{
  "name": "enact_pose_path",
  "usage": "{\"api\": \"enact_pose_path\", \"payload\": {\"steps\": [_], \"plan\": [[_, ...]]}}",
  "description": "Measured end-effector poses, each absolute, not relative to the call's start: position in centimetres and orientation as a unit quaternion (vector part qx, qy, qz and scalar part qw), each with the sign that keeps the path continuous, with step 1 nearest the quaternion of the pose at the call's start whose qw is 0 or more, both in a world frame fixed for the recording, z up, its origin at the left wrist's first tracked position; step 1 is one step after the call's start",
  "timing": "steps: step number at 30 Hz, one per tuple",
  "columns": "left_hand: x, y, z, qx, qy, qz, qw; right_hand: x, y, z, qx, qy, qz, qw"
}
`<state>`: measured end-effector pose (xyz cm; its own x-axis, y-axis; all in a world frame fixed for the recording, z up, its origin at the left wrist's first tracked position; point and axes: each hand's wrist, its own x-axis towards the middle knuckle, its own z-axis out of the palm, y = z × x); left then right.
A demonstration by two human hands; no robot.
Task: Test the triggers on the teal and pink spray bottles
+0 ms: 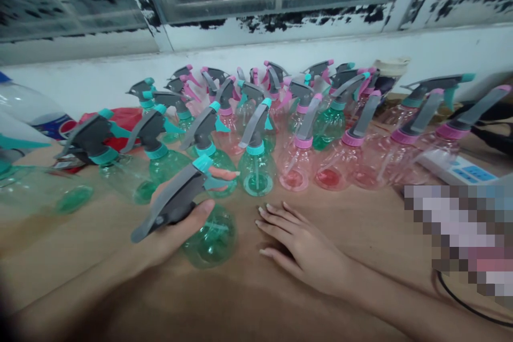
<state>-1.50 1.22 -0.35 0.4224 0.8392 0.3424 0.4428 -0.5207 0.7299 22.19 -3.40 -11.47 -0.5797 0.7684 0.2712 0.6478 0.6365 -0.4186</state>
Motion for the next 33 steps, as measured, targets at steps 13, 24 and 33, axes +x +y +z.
{"api": "enact_pose_path", "payload": {"steps": [13, 24, 33], "plan": [[-1.0, 0.0, -1.3, 0.779, 0.403, 0.377, 0.297, 22.1, -3.6, -11.4, -0.407, -0.879, 0.112, 0.222], [-3.7, -2.0, -3.2, 0.808, 0.398, 0.361, 0.240, 20.8, -3.6, -10.2, -0.436, -0.880, 0.055, 0.183], [-11.0, -4.3, -2.3, 0.798, 0.461, 0.363, 0.136, 14.9, -1.7, -4.3, -0.444, -0.878, -0.004, 0.179]]}}
